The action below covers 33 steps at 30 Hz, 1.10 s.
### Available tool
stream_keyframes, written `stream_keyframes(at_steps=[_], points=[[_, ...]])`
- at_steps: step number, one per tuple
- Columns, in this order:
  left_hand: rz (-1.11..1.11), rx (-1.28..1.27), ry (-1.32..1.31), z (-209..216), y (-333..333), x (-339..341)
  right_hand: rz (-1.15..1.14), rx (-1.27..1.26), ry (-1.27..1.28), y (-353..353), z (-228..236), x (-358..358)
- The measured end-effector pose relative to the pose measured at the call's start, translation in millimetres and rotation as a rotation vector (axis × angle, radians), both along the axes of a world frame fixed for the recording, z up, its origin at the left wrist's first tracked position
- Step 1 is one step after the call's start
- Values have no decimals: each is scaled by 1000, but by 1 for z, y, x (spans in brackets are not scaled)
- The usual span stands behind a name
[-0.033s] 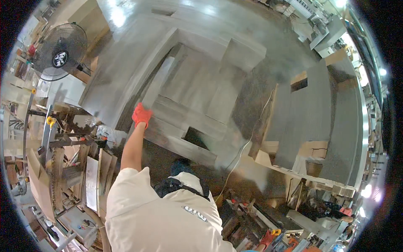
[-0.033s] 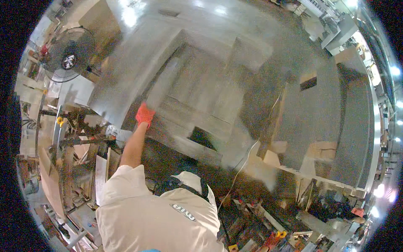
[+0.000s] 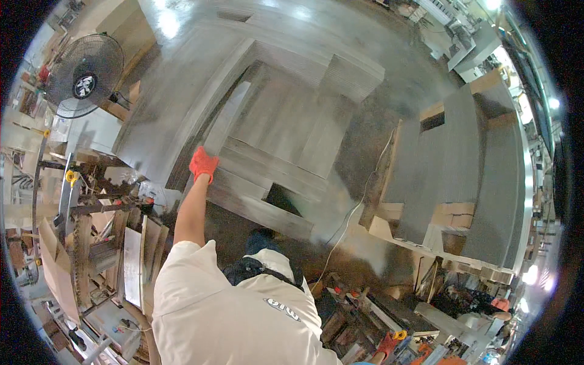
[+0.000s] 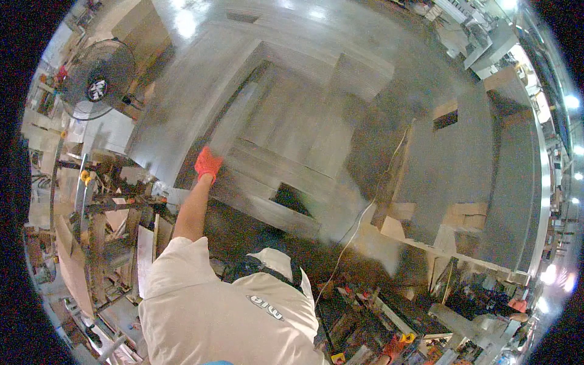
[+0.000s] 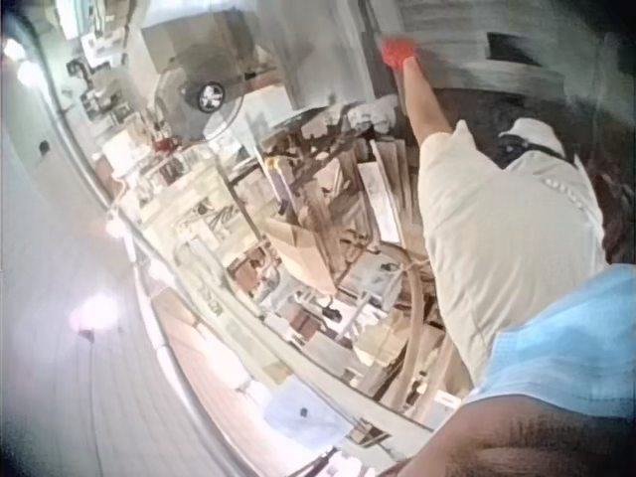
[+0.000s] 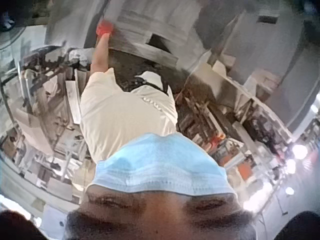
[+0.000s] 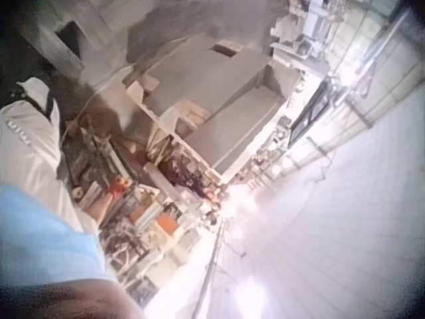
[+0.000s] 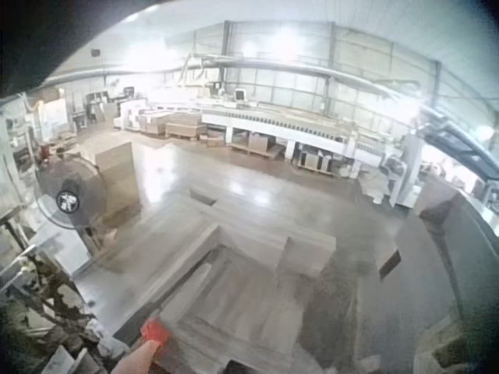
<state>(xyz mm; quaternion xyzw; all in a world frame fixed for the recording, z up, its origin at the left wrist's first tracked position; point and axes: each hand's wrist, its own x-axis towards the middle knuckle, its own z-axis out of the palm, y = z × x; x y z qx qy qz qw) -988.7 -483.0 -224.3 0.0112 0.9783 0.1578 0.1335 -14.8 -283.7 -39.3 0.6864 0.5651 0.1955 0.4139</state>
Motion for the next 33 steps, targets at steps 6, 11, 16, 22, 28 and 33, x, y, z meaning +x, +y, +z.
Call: stream_keyframes(at_steps=[6,11,16,22,28,33], points=[[82,-229,294,-9,26,-26,137,-246,-90,4,-10,35],[-280,325,528,25,99,22,344,-436,-205,-9,-25,79],[-805,1188,242,212,178,225,75,-58,316,-20,-43,77],[-1316,2105,123,371,174,401,-248,444,1003,-5,-5,18],[-1479,2437,-219,434,174,529,-219,639,940,-42,6,5],[-1594,2495,-445,463,174,633,-267,702,955,-47,8,6]])
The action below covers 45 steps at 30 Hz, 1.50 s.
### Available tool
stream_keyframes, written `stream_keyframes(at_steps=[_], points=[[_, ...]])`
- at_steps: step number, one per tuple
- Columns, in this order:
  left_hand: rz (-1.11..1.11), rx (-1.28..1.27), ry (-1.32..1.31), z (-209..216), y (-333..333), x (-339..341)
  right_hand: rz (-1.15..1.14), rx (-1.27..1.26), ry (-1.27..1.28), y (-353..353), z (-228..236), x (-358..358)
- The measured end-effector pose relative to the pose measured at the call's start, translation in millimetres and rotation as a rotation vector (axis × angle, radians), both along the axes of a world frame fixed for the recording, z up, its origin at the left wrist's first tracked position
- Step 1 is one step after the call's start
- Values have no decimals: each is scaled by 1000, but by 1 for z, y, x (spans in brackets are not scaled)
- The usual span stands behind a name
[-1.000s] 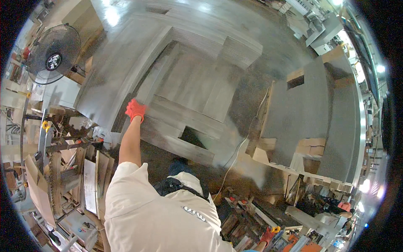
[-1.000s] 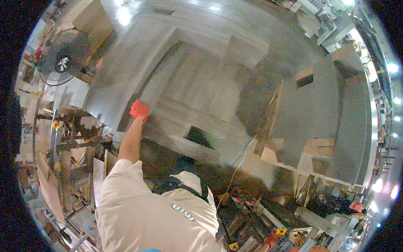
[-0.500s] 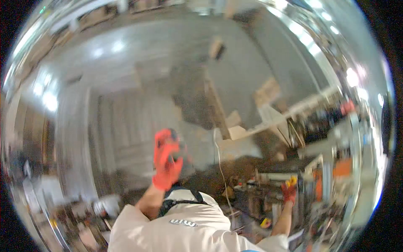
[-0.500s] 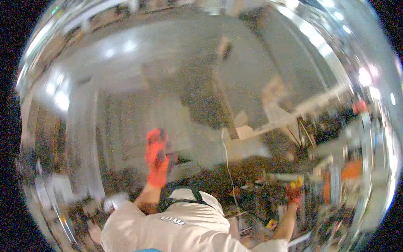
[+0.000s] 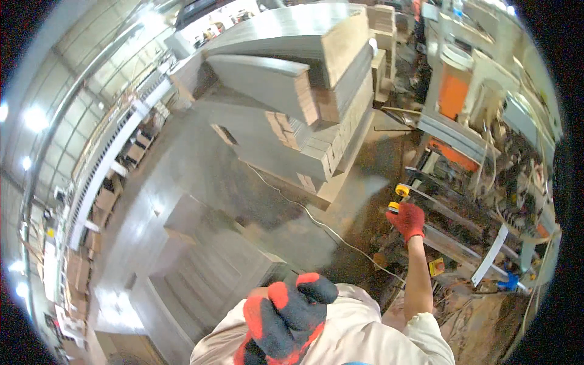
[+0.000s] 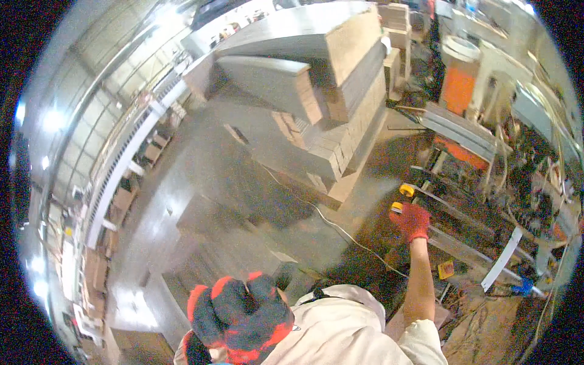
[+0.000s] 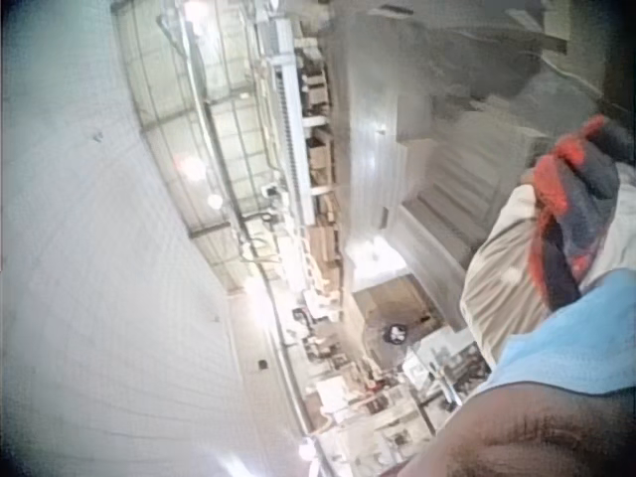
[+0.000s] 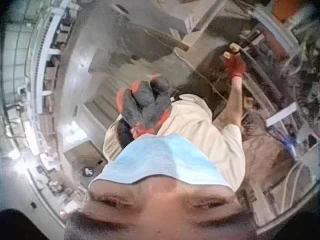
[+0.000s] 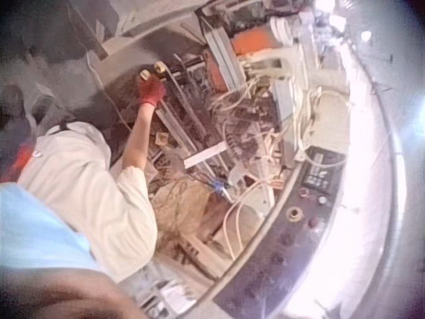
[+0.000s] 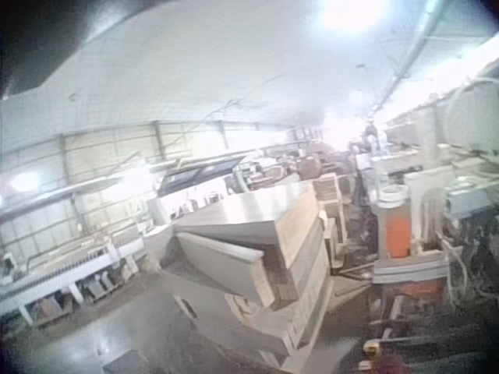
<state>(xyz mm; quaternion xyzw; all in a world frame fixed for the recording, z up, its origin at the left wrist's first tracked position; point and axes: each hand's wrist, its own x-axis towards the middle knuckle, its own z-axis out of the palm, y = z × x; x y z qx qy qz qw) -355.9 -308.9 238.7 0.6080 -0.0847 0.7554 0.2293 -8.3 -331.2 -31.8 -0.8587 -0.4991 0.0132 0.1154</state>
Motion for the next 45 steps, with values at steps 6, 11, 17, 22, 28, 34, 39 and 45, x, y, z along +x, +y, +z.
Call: stream_keyframes(at_steps=[6,11,17,22,28,34,39,45], points=[[-90,-72,-11,29,3,105,20,70,74,5,-6,-2],[-15,-422,37,58,94,179,17,112,78,3,-3,2],[902,-568,630,19,402,222,29,169,153,2,3,2],[956,-1150,934,-1,521,224,59,137,25,8,-6,2],[971,-1339,840,-7,551,242,35,37,78,2,4,7],[832,-1262,740,-24,560,184,42,50,72,5,16,-5],[358,-1019,386,-66,500,119,67,76,81,10,20,-9],[-489,-1224,219,-13,266,124,6,-16,83,5,16,-3]])
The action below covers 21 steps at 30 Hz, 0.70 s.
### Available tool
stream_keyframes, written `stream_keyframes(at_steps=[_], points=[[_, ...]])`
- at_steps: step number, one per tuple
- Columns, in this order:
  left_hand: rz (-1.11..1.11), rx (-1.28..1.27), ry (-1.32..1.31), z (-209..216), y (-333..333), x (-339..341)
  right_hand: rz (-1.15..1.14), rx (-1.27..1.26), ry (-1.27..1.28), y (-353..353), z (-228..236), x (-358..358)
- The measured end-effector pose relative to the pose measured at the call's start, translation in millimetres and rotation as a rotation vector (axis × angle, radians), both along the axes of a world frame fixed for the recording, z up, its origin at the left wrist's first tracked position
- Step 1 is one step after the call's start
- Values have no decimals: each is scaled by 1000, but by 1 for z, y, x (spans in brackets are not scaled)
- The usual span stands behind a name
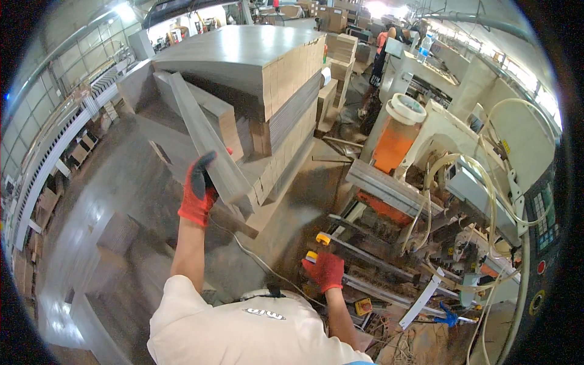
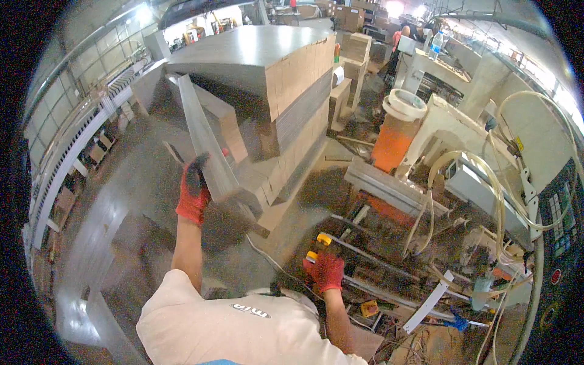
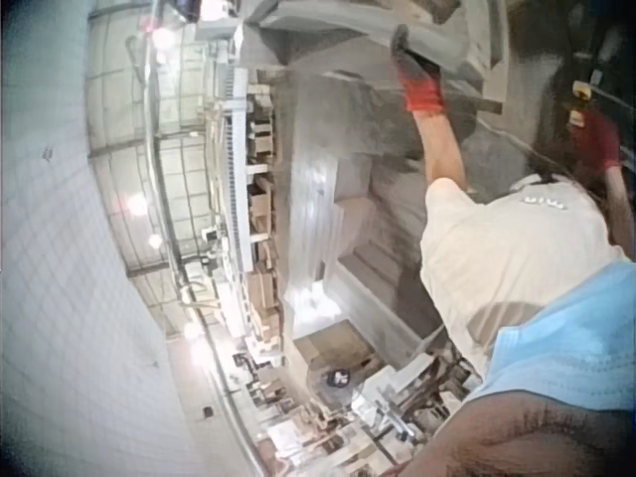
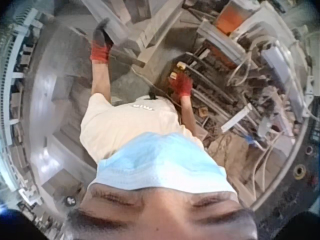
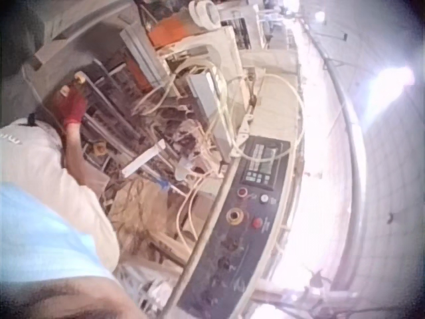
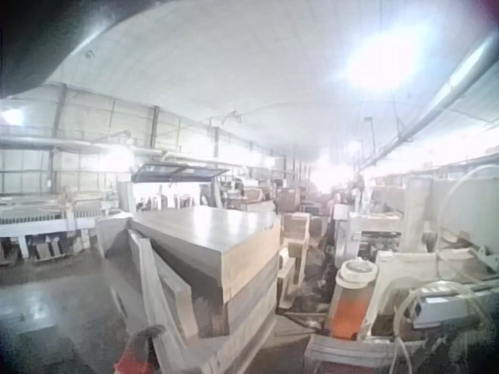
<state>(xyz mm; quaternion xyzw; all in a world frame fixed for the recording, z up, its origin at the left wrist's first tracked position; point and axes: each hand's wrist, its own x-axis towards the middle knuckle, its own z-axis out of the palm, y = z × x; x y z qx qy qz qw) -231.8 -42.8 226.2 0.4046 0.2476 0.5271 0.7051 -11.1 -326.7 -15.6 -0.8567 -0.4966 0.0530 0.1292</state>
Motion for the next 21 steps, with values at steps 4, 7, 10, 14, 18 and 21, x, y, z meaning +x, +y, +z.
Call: stream_keyframes(at_steps=[4,7,10,14,18,21], points=[[-221,-29,-363,5,-4,2,54,-14,-3,5,1,0],[-275,-133,-319,-26,14,0,52,50,48,0,3,1],[-408,-136,-310,-79,-1,6,-31,91,155,-1,18,0],[-92,-40,174,-232,17,-36,-107,677,444,0,48,0],[126,366,431,-242,-18,-34,32,1000,761,-16,144,-14],[177,884,809,-250,-21,-25,182,1387,698,-37,165,-30]])
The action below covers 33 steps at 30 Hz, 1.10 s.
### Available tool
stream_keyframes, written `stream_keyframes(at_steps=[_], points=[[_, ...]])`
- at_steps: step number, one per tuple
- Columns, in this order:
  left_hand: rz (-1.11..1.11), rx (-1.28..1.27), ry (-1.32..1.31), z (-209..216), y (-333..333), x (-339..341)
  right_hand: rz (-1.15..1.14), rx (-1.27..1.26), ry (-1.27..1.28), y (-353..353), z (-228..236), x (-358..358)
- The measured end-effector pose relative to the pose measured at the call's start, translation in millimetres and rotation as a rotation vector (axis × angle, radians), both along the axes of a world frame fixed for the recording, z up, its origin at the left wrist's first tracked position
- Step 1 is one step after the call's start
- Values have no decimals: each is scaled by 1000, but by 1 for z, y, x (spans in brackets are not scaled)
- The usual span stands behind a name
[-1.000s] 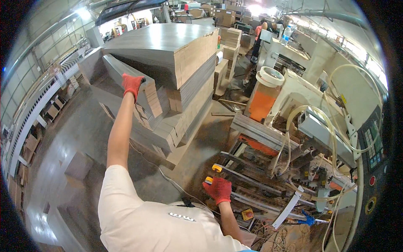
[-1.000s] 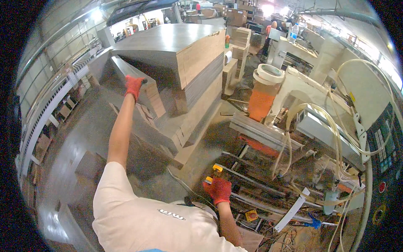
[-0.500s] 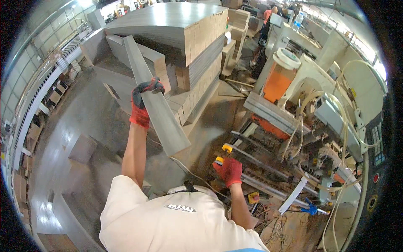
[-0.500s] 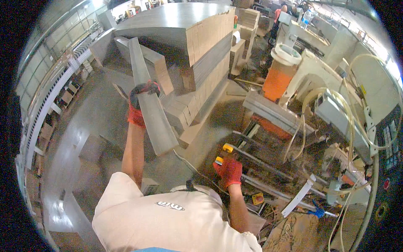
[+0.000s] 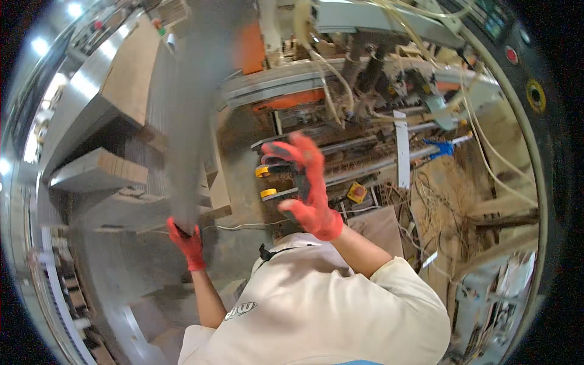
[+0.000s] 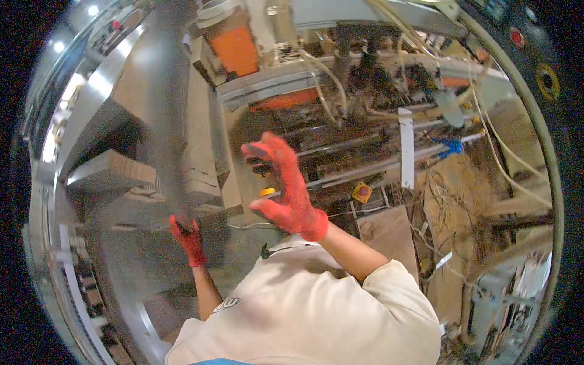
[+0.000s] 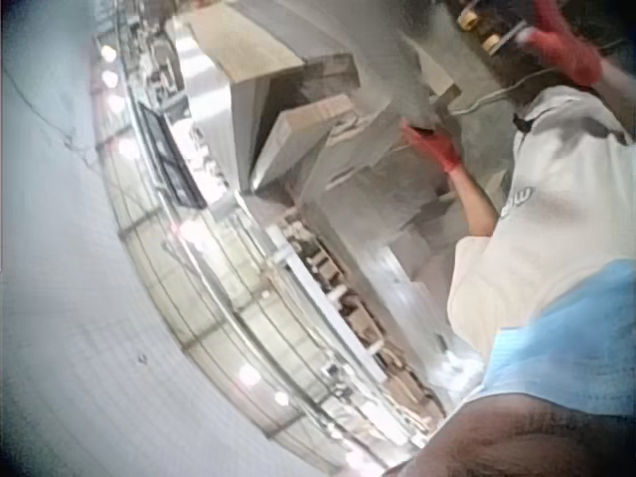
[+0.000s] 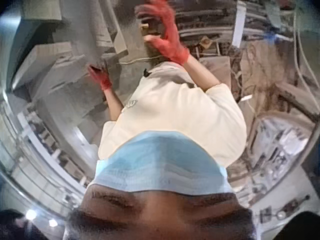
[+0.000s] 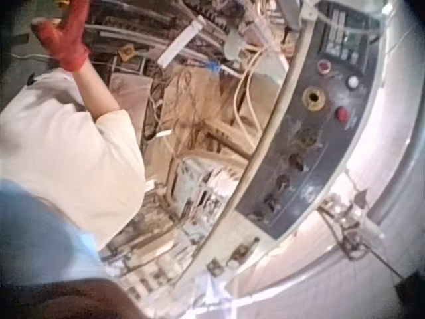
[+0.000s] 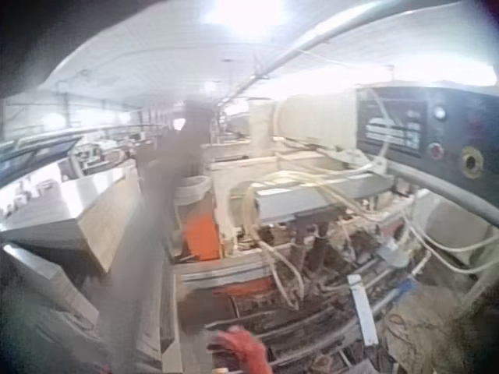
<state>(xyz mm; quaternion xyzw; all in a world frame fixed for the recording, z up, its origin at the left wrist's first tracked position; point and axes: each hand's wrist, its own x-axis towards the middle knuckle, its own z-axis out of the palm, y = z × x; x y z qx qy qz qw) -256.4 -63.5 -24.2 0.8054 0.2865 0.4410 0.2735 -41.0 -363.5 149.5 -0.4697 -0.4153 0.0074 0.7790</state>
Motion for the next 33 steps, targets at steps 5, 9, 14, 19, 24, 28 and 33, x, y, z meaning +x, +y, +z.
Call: stream_keyframes(at_steps=[5,9,14,19,24,28,33], points=[[-378,428,383,35,0,20,-980,-407,201,-27,-96,-24],[-470,420,675,42,0,52,-652,221,947,-44,-182,35],[-505,424,732,43,13,107,-562,-148,767,-86,-195,101],[-481,545,682,28,56,143,-1556,-1053,85,-155,-141,127],[-529,559,657,27,70,194,-1322,-1396,478,-254,-146,150],[-522,575,660,25,79,222,-924,-1195,324,-307,-180,155],[-583,512,702,25,95,234,-841,-831,358,-299,-189,109]])
